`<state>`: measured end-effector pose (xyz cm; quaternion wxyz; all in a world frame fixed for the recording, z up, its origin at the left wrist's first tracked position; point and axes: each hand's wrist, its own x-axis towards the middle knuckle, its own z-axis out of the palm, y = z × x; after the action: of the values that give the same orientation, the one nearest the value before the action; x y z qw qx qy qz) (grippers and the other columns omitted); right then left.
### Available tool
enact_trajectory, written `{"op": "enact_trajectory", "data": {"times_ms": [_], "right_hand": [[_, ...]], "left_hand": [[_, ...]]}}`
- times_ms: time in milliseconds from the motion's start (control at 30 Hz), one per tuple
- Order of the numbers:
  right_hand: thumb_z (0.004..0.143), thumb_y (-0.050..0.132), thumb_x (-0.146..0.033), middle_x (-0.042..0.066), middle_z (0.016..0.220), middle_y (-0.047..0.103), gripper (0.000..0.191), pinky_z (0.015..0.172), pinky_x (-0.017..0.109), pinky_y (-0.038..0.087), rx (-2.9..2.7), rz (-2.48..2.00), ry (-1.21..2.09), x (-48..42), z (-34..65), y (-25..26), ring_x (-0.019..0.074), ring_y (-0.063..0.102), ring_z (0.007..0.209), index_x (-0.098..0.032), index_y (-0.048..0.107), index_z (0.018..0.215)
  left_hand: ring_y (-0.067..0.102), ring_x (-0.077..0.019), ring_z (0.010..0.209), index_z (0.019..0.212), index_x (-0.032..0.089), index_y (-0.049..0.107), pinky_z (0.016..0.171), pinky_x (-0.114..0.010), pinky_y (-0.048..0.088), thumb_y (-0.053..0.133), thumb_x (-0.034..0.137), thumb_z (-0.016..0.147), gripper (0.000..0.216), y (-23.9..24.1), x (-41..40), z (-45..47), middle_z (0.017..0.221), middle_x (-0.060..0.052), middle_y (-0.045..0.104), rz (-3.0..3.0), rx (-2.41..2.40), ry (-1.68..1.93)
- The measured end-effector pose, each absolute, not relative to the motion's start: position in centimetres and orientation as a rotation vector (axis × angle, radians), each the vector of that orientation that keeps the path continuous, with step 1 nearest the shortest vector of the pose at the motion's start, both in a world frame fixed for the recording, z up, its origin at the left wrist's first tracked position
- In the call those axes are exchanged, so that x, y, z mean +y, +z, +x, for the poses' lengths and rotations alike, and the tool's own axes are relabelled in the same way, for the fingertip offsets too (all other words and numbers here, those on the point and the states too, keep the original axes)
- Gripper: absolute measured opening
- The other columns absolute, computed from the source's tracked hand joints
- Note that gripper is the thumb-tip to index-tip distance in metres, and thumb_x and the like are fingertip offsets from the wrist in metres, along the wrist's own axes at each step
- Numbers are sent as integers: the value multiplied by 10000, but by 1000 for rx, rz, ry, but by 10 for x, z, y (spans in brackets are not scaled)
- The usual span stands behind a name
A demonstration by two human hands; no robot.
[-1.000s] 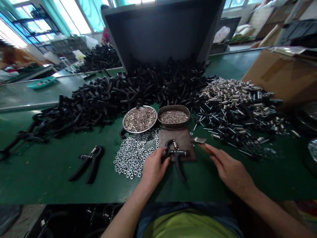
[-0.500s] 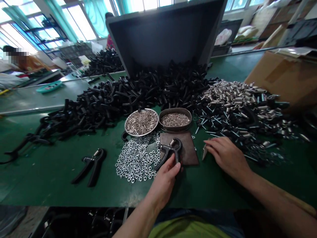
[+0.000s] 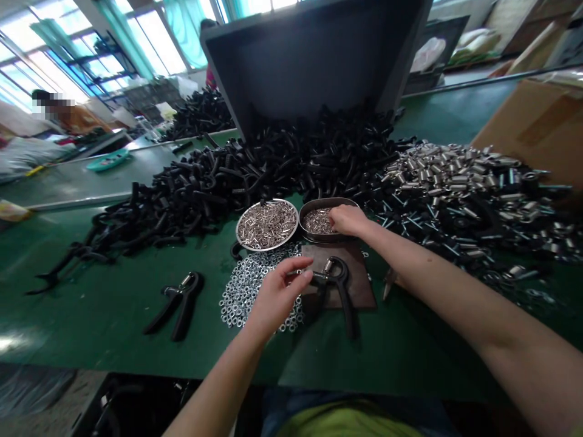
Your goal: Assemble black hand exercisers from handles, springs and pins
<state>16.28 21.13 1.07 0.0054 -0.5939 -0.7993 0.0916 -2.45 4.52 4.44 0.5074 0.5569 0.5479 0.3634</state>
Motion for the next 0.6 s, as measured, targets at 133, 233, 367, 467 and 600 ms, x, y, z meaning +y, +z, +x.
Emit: {"op": "enact_trajectory", "data": {"times_ms": [133,233,367,467,600], "right_hand": [[780,570,-248,92,938,704,163,750,291,451,-2385,-1836,315,206,172,11,226,627,900,-194,703,857],[810,482,-208,67,940,701,217,772,280,442,-2269,-1769,336,198,178,17,196,622,885,-192,679,897],[823,406,-168,33,903,698,252,739,243,449,-2126,-1653,407,173,186,26,141,617,807,-177,604,978],[817,426,-196,10,823,696,212,636,244,461,-1970,-1458,752,150,191,25,117,591,632,-181,528,1003],[780,511,-244,18,759,680,104,542,244,439,-1884,-1326,1172,128,192,16,113,553,556,-176,554,846]], "left_hand": [[622,-178,909,1042,167,655,837,-318,479,554,266,826,258,39,110,-17,1020,-74,679,1858,1496,790],[610,-189,958,1048,175,667,878,-309,451,522,242,840,262,32,159,5,1042,-77,676,2224,1601,493],[619,-236,938,827,163,723,866,-304,443,664,188,698,144,19,203,33,902,-91,704,2283,1589,281],[630,-246,869,711,143,714,813,-293,453,714,174,624,92,9,217,41,773,-102,698,2258,1593,239],[626,-240,841,687,132,696,805,-314,444,675,172,675,47,1,220,40,766,-118,688,2211,1607,323]]}}
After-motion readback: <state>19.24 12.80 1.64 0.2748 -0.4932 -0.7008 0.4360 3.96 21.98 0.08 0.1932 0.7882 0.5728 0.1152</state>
